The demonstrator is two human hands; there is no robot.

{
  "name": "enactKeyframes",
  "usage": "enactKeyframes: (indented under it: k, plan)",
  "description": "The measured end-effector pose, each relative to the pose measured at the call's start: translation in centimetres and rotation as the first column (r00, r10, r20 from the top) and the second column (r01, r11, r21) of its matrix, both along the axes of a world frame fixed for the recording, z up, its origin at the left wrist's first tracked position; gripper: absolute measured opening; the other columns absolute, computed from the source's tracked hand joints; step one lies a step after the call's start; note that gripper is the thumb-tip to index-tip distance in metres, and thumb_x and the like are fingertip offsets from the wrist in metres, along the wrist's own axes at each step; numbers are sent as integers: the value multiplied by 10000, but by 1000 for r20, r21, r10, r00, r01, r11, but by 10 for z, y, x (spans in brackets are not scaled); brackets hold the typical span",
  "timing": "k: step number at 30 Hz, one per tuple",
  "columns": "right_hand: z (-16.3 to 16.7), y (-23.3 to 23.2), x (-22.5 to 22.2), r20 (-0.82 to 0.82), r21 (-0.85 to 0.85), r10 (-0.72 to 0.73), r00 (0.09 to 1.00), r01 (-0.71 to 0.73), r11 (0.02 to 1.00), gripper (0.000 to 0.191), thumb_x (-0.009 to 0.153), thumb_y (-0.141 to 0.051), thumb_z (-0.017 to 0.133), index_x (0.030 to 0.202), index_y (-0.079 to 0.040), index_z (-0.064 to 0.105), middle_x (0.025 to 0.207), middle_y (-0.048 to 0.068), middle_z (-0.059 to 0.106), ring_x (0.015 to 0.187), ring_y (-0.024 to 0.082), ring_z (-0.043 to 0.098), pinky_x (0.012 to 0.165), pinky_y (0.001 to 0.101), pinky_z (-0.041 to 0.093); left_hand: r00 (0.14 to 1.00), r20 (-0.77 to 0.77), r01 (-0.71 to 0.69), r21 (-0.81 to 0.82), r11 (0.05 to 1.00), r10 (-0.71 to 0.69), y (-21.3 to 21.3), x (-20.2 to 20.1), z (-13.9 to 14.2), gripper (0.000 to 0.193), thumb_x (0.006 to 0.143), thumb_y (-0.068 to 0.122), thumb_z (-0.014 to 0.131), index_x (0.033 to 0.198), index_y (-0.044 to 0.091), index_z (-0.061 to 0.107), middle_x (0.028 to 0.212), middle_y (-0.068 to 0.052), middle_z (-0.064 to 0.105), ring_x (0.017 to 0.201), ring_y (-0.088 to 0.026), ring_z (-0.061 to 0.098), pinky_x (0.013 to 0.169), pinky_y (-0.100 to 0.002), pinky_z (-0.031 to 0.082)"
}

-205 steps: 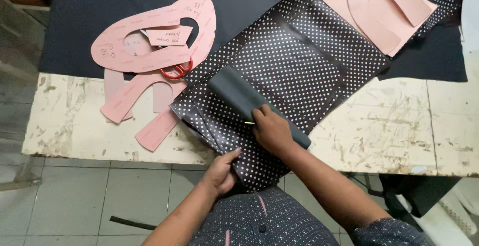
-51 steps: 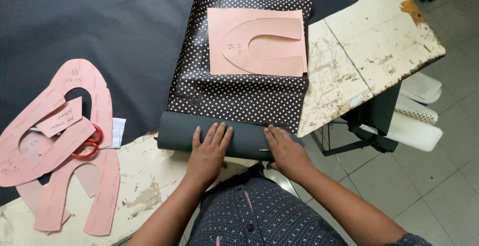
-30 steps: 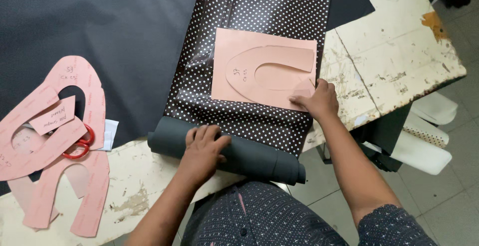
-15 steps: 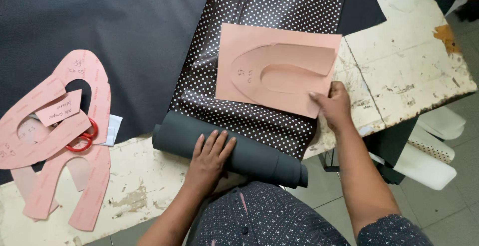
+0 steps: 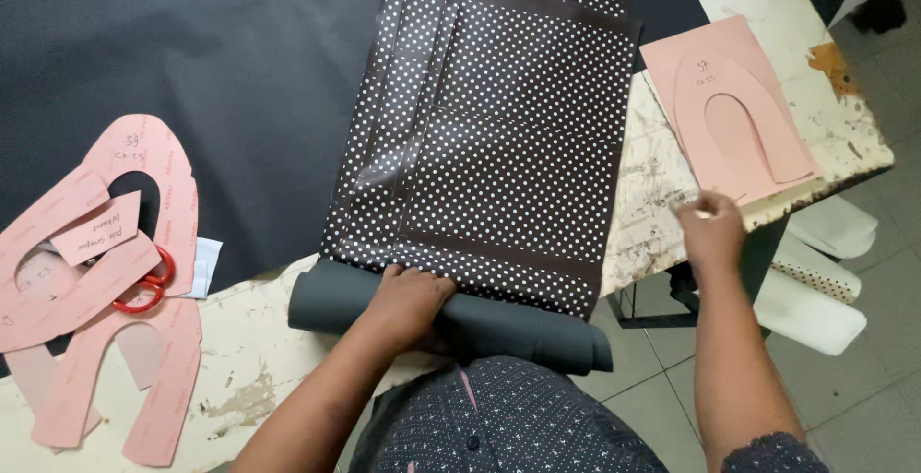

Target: The person rolls a polka-dotted fabric, then uses a pink paper pattern to trace and cut a piece from a black fabric sheet on a worktable. The person handles the pattern, fabric, and scissors throughout the process.

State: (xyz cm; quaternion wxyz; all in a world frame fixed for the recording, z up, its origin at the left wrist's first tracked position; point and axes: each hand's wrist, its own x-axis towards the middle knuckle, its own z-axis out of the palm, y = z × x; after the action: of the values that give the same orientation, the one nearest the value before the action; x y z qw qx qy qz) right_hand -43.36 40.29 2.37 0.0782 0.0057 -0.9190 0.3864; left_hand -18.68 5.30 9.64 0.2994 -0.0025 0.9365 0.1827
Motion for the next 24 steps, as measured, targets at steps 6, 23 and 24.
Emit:
enactKeyframes:
  k: [6, 23, 24]
  plan:
    - [37, -77, 120, 518, -54, 463, 719, -513, 856, 351, 806, -353, 789, 1076, -130, 777, 1087, 45, 768, 964, 168, 717, 831, 333, 610, 872, -462, -145, 75, 987, 163, -9, 7, -24, 755, 554, 346, 898, 1236, 184, 620, 1276, -94, 581, 1251, -302, 493, 1089, -525, 245]
    - [20, -126, 118, -13, 550, 693, 721, -574, 607, 742, 800, -497, 883, 1339, -100, 561, 1393, 136, 615, 1327, 328, 510, 1008, 444, 469, 657, -753, -171, -114, 979, 27, -5, 52, -69, 571, 905, 305, 668, 1427, 149, 497, 1563, -96, 421, 1476, -263, 326, 1194, -516, 167]
    - [17, -131, 121, -35, 561, 709, 705, -573, 598, 873, 702, -505, 874, 1362, -41, 541, 1406, 189, 588, 1328, 362, 490, 991, 440, 476, 697, -716, -194, -125, 973, 46, -8, 49, -72, 645, 880, 298, 669, 1467, 143, 452, 1590, -97, 370, 1493, -265, 286, 1188, -526, 157]
